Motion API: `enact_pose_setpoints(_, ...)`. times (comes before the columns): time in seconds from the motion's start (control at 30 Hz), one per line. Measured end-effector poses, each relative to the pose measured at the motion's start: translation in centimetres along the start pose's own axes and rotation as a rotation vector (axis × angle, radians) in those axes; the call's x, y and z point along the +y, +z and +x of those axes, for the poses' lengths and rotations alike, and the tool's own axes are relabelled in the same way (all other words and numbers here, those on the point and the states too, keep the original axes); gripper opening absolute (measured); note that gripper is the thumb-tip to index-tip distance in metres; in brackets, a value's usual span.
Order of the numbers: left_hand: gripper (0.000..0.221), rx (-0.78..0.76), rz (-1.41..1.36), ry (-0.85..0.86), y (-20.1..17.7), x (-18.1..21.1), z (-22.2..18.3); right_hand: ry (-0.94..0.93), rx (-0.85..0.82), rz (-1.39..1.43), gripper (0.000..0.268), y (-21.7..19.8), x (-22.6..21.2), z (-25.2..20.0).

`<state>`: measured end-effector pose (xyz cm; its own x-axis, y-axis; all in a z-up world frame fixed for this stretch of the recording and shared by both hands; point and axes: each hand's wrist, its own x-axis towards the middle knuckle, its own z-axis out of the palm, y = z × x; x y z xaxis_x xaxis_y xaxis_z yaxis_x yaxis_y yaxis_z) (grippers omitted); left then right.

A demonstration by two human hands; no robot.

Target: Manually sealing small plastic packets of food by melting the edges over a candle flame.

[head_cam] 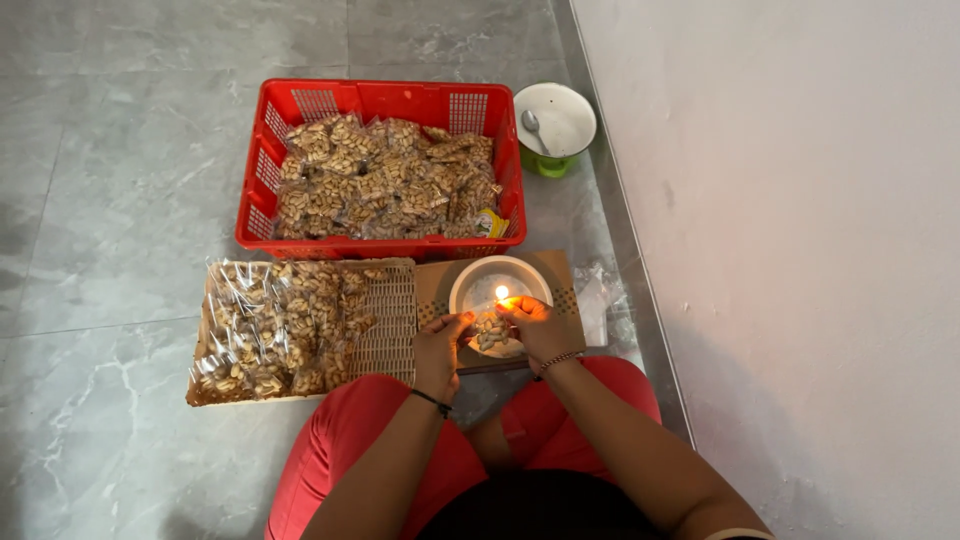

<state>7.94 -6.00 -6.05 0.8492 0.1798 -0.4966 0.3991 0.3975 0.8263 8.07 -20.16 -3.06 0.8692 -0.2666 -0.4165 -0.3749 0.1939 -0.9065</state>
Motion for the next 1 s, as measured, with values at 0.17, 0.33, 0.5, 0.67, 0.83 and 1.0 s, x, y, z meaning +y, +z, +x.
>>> enact_pose_setpoints(0.17, 0.022, 0.003, -0.004, -0.019, 0.3, -0.1, 0.4, 0.019, -0.008, 0.037, 0.011, -0.6, 1.2, 1.5)
enact_pose_setpoints(0.33, 0.023, -0.014, 0.018, -0.028, 0.6, -1.5, 1.6, 0.013, -0.007, 0.073, 0.013, -1.6, 3.1, 3.2)
enact_pose_setpoints(0.5, 0.024, -0.027, 0.039, -0.026, 1.1, -1.7, 1.6, 0.021, 0.041, 0.004, 0.011, -1.8, 0.8, 1.7)
enact_pose_setpoints(0.67, 0.023, -0.012, 0.049, -0.024, 2.0, -0.8, 0.9, 0.028, 0.032, 0.001, 0.016, -2.3, -0.1, 1.6)
enact_pose_setpoints(0.83, 0.026, -0.029, 0.028, -0.016, 2.5, -1.7, 1.5, 0.039, 0.051, 0.012, 0.021, -2.7, -0.5, 1.5)
enact_pose_setpoints(1.0, 0.020, -0.013, 0.038, -0.040, 3.0, -2.7, 2.1, 0.044, 0.066, 0.011, 0.016, -3.1, -1.0, 1.3)
